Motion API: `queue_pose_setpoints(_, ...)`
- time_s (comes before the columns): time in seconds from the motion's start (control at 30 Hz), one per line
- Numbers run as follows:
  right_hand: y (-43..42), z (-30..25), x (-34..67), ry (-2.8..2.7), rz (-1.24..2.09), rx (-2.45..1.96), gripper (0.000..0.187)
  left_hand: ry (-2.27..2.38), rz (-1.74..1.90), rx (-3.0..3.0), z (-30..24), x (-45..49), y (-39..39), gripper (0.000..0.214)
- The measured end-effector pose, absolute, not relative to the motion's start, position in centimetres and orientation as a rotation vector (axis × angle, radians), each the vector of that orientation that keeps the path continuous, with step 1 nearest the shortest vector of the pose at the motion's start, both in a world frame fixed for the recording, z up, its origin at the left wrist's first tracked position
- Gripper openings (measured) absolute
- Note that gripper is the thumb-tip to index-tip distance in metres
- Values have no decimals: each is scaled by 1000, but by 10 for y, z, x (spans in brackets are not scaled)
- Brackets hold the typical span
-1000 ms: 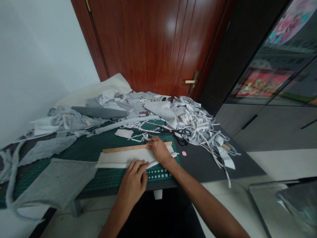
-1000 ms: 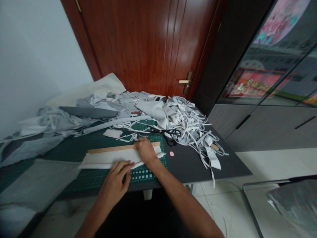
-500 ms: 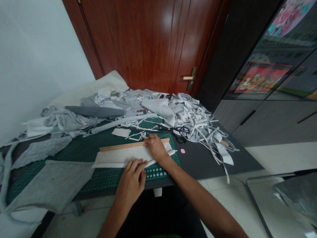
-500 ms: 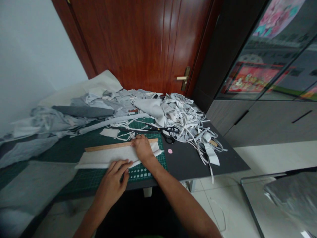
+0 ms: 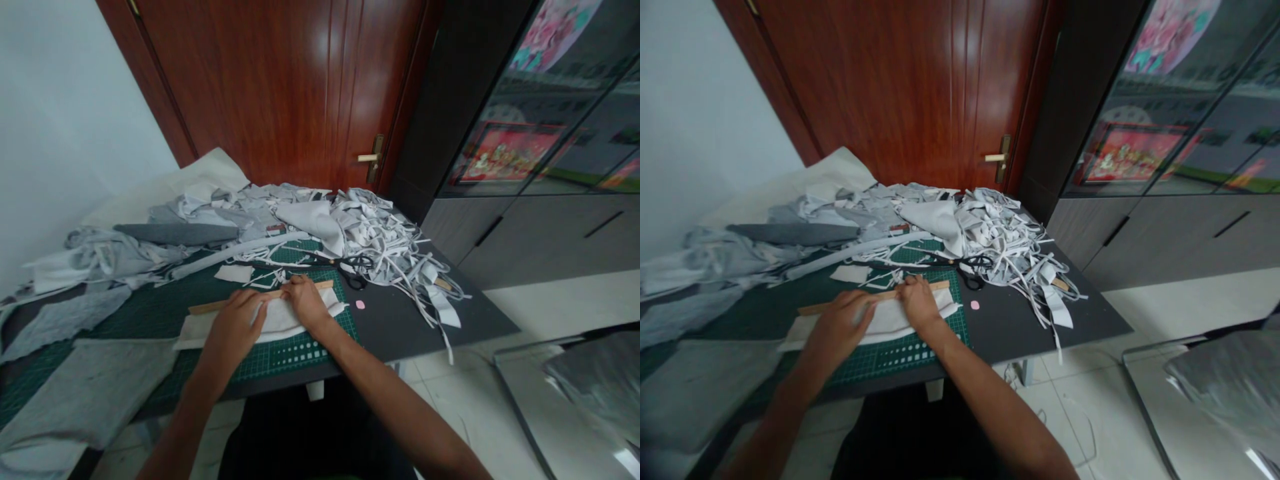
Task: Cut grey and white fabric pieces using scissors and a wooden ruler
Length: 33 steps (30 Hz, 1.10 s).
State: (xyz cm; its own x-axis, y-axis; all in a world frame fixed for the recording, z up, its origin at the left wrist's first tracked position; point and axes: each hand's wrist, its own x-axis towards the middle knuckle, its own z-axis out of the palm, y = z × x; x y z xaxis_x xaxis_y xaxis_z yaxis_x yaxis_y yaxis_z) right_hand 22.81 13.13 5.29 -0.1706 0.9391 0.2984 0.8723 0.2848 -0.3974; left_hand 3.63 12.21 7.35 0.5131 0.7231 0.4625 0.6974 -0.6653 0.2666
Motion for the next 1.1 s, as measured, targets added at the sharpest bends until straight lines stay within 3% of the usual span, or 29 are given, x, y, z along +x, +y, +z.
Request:
queue_pose_setpoints(0.2,134,50,229,-2070,199,-1597,22,982,724,2617,66,40,187,31)
queue_pose_setpoints(0.57,138,46,230,-2057,215,-1565,26,1007,725,2626,57,35,191,44)
queue_pose_setpoints(1.1,134,50,260,-1973,267,-1612,18,1196,727,2666,46,45,189,23)
